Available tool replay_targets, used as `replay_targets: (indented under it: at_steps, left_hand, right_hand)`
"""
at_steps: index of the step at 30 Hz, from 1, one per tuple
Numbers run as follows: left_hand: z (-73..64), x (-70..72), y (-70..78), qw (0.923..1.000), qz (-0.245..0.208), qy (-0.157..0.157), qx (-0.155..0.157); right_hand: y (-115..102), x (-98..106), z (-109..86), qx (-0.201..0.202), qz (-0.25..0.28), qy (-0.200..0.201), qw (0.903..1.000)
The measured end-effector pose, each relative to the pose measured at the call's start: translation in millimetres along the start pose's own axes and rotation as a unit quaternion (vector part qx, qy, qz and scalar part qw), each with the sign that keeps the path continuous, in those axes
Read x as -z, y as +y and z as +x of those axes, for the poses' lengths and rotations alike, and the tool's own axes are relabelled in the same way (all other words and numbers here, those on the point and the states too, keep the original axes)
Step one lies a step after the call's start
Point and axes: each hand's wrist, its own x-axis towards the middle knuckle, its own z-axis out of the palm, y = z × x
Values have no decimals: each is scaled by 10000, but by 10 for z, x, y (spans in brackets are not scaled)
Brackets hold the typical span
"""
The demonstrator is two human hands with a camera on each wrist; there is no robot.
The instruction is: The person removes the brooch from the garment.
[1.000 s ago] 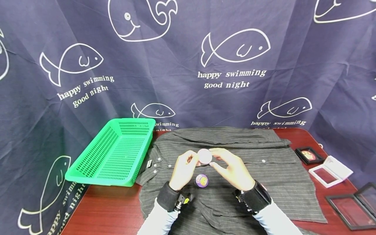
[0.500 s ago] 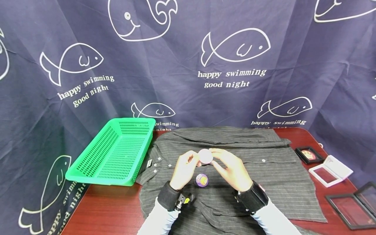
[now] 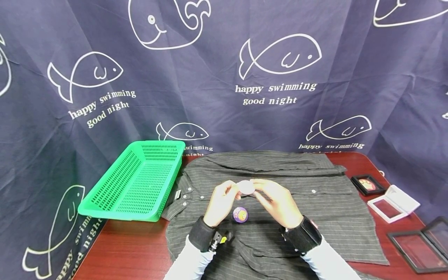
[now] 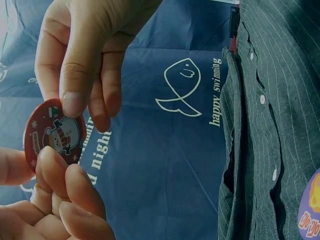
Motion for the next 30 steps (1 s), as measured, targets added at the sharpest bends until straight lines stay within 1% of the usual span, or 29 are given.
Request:
replay_targets:
  at_steps: [1, 4, 8, 12, 14, 20, 25, 27, 30]
  left_hand:
    - [13, -11, -54, 10000, -7, -2, 23]
    - [22, -17, -114, 10000, -80, -32, 1]
    - [31, -8, -144, 9999, -117, -99, -14]
    - [36, 6, -155, 9999, -12, -89, -53]
    - [29, 17, -165, 9998, 64, -86, -146]
    - [-16, 65, -209, 9975, 496, -107, -501]
    - [-71, 123, -222, 9943, 827, -146, -657]
    - [-86, 144, -243, 9911, 1057, -186, -787]
    - [-102, 172, -282, 9811, 1518, -232, -1175]
  right_hand:
    - [5, 2, -1, 28, -4, 7, 10000]
    - [16, 11, -2, 89, -25, 55, 9999]
    - [23, 31, -2, 57, -40, 144, 9999]
    - [34, 61, -18, -100, 56, 195, 9997]
    - [44, 80, -35, -186, 64, 218, 9996]
    - [97, 159, -87, -589, -80, 308, 9978]
    - [151, 231, -147, -1048, -131, 473, 9933]
    - [177, 256, -179, -1246, -158, 542, 9906]
    - [221, 299, -232, -1567, -189, 630, 9855]
